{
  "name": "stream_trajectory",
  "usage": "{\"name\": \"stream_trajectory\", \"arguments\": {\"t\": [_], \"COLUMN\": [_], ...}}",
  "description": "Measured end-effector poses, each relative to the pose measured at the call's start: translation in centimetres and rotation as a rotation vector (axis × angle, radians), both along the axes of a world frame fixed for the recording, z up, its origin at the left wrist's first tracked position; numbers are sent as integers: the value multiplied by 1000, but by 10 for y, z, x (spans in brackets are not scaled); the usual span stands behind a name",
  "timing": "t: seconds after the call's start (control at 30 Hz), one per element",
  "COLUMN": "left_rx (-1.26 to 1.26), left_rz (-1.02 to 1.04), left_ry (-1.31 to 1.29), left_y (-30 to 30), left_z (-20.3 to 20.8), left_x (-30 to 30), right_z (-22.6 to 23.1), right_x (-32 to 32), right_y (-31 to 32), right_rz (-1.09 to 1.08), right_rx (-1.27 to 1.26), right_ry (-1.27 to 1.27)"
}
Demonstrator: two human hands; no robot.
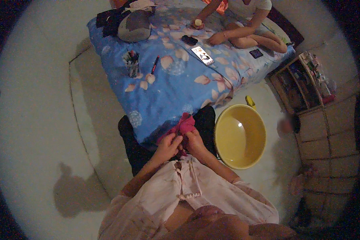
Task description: The person sits on the floor and wipes a pen with a pink cloth. They repeatedly rub the pen's body and cap, occasionally placing it on the bed and picking it up again. A child sits on the bed nearby, eating fruit.
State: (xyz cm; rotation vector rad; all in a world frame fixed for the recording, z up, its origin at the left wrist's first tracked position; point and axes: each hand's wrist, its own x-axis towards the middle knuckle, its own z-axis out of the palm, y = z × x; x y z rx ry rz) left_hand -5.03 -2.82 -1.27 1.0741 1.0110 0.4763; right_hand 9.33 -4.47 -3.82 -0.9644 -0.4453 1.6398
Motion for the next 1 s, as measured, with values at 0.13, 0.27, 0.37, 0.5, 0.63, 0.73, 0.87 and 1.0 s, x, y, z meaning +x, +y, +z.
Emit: {"name": "stream_trajectory", "arguments": {"t": [0.13, 0.27, 0.37, 0.5, 0.63, 0.73, 0.87, 1.0], "left_rx": [777, 575, 237, -61, -248, -192, -134, 28], "left_rz": [249, 40, -75, 13, 54, -31, 23, 68], "left_ry": [157, 192, 68, -146, -340, -250, -223, -131], "left_y": [-5, -3, -1, -2, 1, 1, -7, -7], "left_z": [-22, -7, 0, -7, -11, -3, -8, -23], "left_x": [8, -4, -10, -11, -12, -9, -3, -7], "right_z": [7, -9, -5, -18, -11, 4, -5, -14], "right_x": [-6, 4, 3, -4, 3, 10, 9, 1], "right_y": [1, 9, 17, 4, 1, 17, 11, -1], "right_rz": [-11, 2, -194, -64, 34, -126, -156, -29], "right_rx": [-109, -20, -37, 11, 23, 62, 96, -52], "right_ry": [-91, -75, 125, 107, -34, 219, 171, 25]}}
